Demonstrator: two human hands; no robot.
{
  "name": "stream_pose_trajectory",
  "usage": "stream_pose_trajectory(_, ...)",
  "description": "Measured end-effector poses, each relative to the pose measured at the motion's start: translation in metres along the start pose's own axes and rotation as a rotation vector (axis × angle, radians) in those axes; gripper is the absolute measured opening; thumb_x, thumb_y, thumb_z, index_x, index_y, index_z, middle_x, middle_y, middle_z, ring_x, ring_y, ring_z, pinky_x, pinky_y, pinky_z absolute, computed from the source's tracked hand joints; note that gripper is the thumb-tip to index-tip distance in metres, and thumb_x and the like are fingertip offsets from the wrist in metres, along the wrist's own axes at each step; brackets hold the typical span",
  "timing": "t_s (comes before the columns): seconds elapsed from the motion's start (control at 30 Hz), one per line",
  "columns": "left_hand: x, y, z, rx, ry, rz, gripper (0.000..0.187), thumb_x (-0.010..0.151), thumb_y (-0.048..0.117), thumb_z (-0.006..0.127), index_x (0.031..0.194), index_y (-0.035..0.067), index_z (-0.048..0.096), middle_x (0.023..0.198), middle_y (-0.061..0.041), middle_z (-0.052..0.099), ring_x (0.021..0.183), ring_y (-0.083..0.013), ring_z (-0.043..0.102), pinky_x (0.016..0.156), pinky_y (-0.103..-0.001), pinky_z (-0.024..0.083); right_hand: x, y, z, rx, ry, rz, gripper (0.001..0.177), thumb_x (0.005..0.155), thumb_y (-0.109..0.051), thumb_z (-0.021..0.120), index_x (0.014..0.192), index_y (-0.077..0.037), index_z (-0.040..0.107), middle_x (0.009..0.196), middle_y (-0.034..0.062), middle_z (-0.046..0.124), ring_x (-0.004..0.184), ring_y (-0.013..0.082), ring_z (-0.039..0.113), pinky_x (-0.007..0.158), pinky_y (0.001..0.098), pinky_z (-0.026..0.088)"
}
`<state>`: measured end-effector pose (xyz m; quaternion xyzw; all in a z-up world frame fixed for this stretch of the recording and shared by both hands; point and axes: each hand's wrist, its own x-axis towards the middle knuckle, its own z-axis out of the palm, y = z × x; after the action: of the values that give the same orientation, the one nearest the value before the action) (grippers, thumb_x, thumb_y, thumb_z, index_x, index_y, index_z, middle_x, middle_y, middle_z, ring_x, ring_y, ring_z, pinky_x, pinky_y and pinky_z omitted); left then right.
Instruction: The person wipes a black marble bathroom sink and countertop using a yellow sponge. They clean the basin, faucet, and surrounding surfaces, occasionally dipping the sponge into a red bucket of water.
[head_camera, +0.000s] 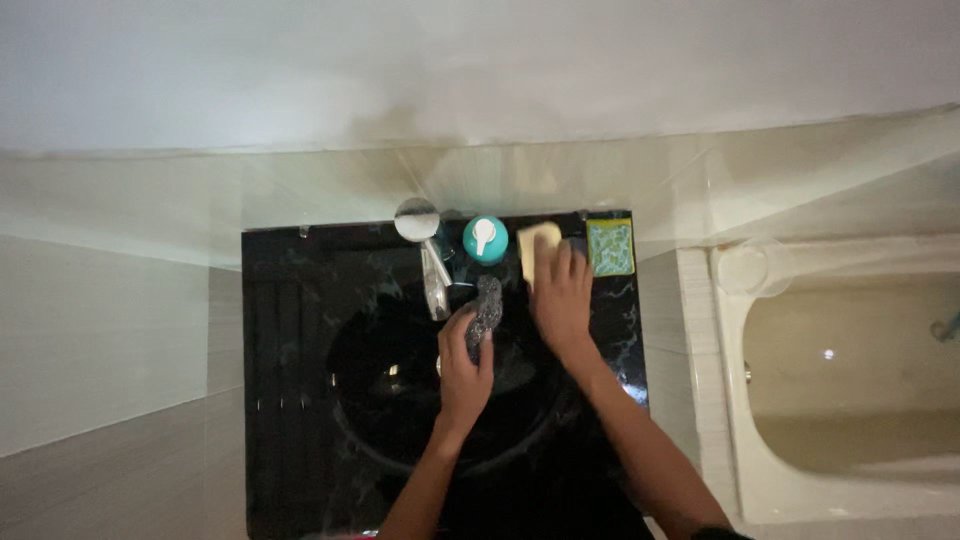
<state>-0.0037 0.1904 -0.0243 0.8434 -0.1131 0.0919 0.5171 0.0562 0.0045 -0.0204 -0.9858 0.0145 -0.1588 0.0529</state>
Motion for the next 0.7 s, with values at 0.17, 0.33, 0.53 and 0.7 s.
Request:
stream_pose_trajectory(0.17, -0.006, -0.006, 0.001, 0.002, -0.045, -0.051, 0.042, 0.104, 0.013, 0.061, 0.143, 0.004, 0.047, 0.143, -0.019, 0.052, 0.133, -0.0357, 0.053, 0.105, -0.046, 0.050, -0.060, -0.002, -0.025, 0.038, -0.057, 0.005, 0.087, 0.074, -0.014, 0.078, 0.153, -0.005, 0.042, 0.141, 0.0283, 0.049, 0.124, 0.0465, 0.050, 0.098, 0.0547, 0.043)
stream_pose_trajectory(0.33, -0.009, -0.009, 0.007, -0.026, -0.046, -0.033, 0.045, 0.104, 0.013, 0.061, 0.144, 0.003, 0.043, 0.145, -0.021, 0.048, 0.132, -0.0367, 0.052, 0.104, -0.045, 0.051, -0.061, -0.007, -0.021, 0.032, -0.037, 0.013, 0.086, 0.077, -0.016, 0.077, 0.154, -0.002, 0.041, 0.141, 0.0304, 0.049, 0.123, 0.0474, 0.050, 0.098, 0.0557, 0.042)
stream_pose_trajectory(0.53, -0.007, -0.005, 0.003, -0.003, 0.002, 0.040, 0.042, 0.105, 0.012, 0.061, 0.142, 0.003, 0.045, 0.144, -0.021, 0.051, 0.133, -0.0370, 0.053, 0.106, -0.047, 0.049, -0.010, -0.009, 0.002, 0.034, -0.021, 0.071, 0.083, 0.081, -0.016, 0.077, 0.155, -0.004, 0.042, 0.143, 0.0288, 0.048, 0.125, 0.0462, 0.047, 0.101, 0.0544, 0.041)
stream_pose_trajectory(0.7, -0.015, 0.005, -0.003, 0.001, 0.018, 0.069, 0.041, 0.105, 0.011, 0.061, 0.143, 0.002, 0.047, 0.145, -0.020, 0.053, 0.133, -0.0375, 0.053, 0.108, -0.047, 0.046, -0.006, -0.007, 0.001, 0.078, 0.026, 0.051, 0.083, 0.080, -0.014, 0.078, 0.155, -0.006, 0.043, 0.145, 0.0263, 0.047, 0.128, 0.0450, 0.046, 0.103, 0.0536, 0.041)
